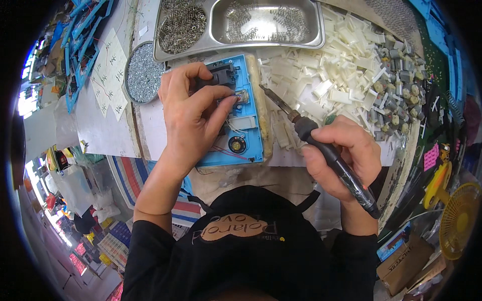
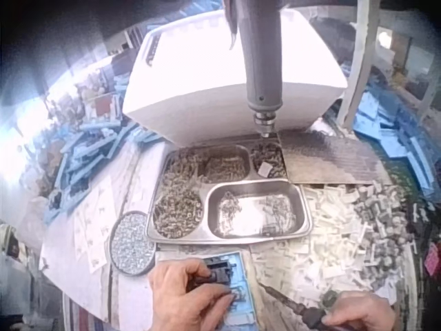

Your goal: Assemble a blue electronic device by inserting components and soldering wires.

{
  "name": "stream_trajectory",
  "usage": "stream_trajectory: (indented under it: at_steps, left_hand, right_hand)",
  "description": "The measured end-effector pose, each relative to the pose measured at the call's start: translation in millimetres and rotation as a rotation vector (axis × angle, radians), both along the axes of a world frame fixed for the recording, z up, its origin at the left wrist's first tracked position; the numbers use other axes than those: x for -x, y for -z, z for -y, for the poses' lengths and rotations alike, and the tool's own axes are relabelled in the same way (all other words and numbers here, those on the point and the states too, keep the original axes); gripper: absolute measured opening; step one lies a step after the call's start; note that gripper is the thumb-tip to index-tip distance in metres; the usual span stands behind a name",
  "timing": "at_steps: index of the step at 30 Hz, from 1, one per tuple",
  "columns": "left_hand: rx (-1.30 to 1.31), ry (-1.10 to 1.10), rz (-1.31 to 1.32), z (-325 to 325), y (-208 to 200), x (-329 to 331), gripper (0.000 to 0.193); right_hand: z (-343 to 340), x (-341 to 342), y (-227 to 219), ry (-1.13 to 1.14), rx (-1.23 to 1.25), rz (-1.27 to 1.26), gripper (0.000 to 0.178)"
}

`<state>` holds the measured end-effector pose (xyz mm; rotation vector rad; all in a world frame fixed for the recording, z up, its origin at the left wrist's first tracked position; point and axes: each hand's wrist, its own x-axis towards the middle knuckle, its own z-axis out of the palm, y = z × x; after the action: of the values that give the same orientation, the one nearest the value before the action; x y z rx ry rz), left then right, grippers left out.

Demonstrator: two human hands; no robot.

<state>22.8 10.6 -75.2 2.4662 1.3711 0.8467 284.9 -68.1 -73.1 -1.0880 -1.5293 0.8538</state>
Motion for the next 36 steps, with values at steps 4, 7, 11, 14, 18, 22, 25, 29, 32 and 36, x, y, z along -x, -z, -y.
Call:
stream_trajectory:
  at_steps: [4, 7, 11, 14, 18, 22, 25, 29, 32, 36]
  left_hand:
    - [-0.010, -0.010, 0.043, 0.2, 6.8, 1.1, 0.017]
    - [-0.016, -0.012, 0.054, 0.6, 6.6, 2.0, 0.016]
    - [0.065, -0.021, 0.110, 1.5, 5.3, 4.4, 0.013]
    - [0.085, -0.013, 0.081, 2.3, 1.3, 5.8, 0.010]
    - [0.023, 0.024, -0.061, 4.0, -2.8, 1.2, 0.009]
    - [0.000, 0.044, -0.120, 4.8, -3.6, -0.6, 0.009]
    - [-0.008, 0.048, -0.152, 4.6, -1.7, -0.5, 0.009]
    - [-0.015, 0.042, -0.174, 5.6, -3.0, -1.9, 0.010]
    - [-0.009, 0.045, -0.167, 4.8, -1.9, -2.2, 0.010]
    - [-0.005, 0.054, -0.158, 4.3, -2.0, -1.3, 0.010]
  right_hand:
    - [-0.7, 0.3, 3.5, 0.003, -0.020, -0.005, 0.031]
    - [-0.3, 2.6, 0.9, 0.003, 0.008, -0.002, 0.030]
    - [-0.6, 1.5, 2.8, 0.004, 0.001, 0.016, 0.030]
    - [0.0, 2.3, 5.1, 0.018, 0.006, -0.002, 0.030]
    - [-1.9, 2.2, 7.9, 0.013, -0.026, -0.010, 0.030]
    - [1.4, 2.8, 6.7, -0.009, -0.017, -0.007, 0.030]
    - [5.1, 4.7, 7.3, 0.001, 0.018, -0.015, 0.030]
    - [4.1, 6.3, 9.6, -0.007, -0.015, 0.015, 0.028]
    - [2.9, 7.6, 8.9, -0.025, -0.017, 0.034, 0.027]
    - [0.8, 9.5, 8.9, -0.035, -0.042, 0.039, 0.026]
